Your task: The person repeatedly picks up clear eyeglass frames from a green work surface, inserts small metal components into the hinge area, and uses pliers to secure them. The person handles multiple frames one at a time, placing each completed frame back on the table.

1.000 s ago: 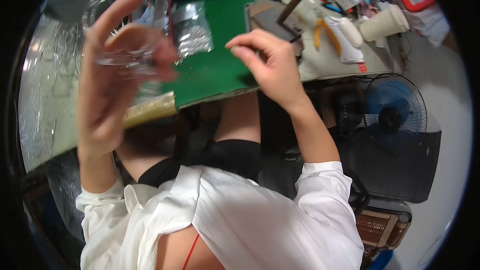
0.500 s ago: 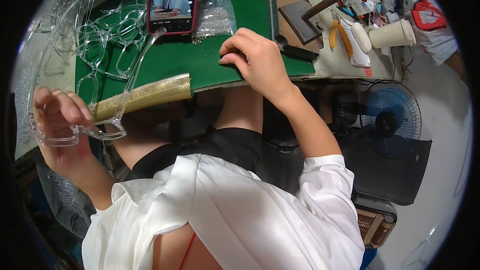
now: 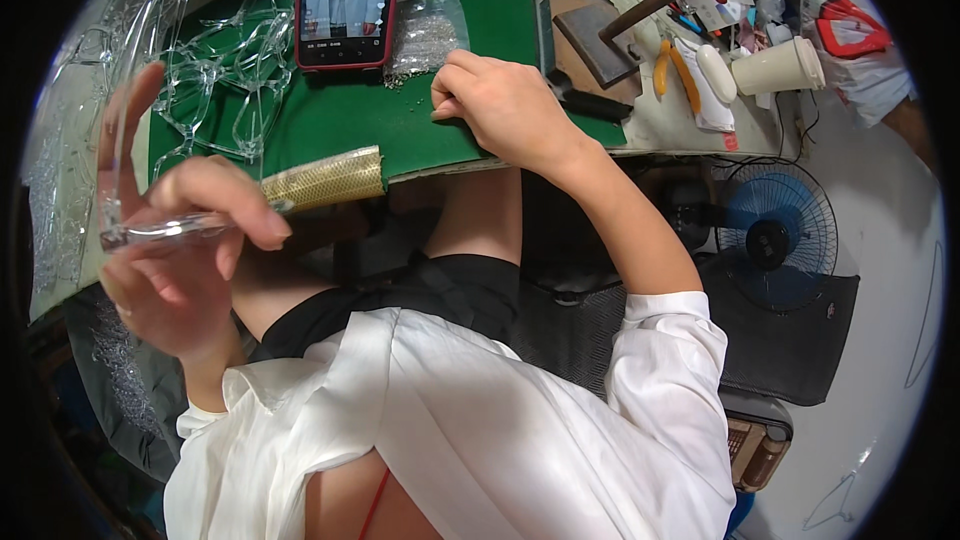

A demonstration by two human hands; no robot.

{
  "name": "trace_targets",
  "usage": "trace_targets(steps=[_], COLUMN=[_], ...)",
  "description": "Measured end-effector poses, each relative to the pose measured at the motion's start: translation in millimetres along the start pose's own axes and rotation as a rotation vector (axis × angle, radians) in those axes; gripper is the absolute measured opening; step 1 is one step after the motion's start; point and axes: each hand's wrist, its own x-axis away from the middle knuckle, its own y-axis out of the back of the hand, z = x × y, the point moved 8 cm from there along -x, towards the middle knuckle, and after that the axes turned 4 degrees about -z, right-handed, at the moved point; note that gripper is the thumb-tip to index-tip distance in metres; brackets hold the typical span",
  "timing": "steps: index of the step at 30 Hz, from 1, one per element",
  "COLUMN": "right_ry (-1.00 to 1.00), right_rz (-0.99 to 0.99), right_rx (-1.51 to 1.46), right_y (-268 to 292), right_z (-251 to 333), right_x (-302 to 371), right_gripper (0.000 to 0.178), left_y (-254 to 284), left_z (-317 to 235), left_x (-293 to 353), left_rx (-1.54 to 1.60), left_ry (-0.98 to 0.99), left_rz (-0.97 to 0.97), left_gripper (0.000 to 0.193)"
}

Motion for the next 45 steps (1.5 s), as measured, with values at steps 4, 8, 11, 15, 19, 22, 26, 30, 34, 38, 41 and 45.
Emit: trace_targets(steps=[4,8,11,15,19,22,26,30,34,38,41,45], right_ry=[0.01,-0.11,-0.073,-0.108,-0.096,-0.06,0.017,0.04,-0.015,0.168,0.313,0.311], right_rz=[0.034,-0.172,-0.184,-0.112,-0.117,-0.098,-0.064,-0.053,-0.201,-0.412,-0.423,-0.441], right_rx=[-0.003,-0.276,-0.096,-0.015,-0.018,-0.014,0.054,0.127,-0.304,-0.459,-0.369,-0.337], right_y=[1.3,29.6,30.6,8.8,7.8,5.5,6.5,9.1,37.8,105.7,110.4,109.8], right_z=[-0.2,-16.8,-6.9,-6.8,-6.6,-2.8,5.9,11.4,3.8,64.6,87.4,87.2], right_x=[-2.4,0.6,3.3,9.8,8.1,7.0,4.8,1.7,2.9,6.1,8.5,12.7], right_gripper=[0.011,0.01,0.01,0.012,0.012,0.012,0.014,0.016,0.019,0.03,0.028,0.027], left_y=[-12.2,-35.9,-43.7,-40.9,-35.2,-30.5,-32.2,-54.9,-71.6,-89.0,-96.0,-98.8], left_z=[6.9,18.8,24.3,16.6,17.5,18.2,26.3,33.9,36.4,36.3,28.5,25.8], left_x=[0.8,0.1,-1.4,-5.5,-4.9,-5.4,-3.7,0.8,5.0,5.2,6.3,7.2], left_rx=[0.031,0.082,0.08,0.077,0.059,0.059,0.066,0.132,0.112,-0.011,-0.09,-0.183], left_ry=[-0.002,0.007,-0.013,-0.084,-0.1,-0.093,-0.069,-0.061,-0.045,-0.024,-0.173,-0.286], left_rz=[-0.118,-0.011,0.033,-0.058,-0.057,-0.062,0.011,0.228,0.331,0.405,0.364,0.316], left_gripper=[0.103,0.101,0.1,0.097,0.093,0.094,0.093,0.085,0.076,0.077,0.08,0.08])
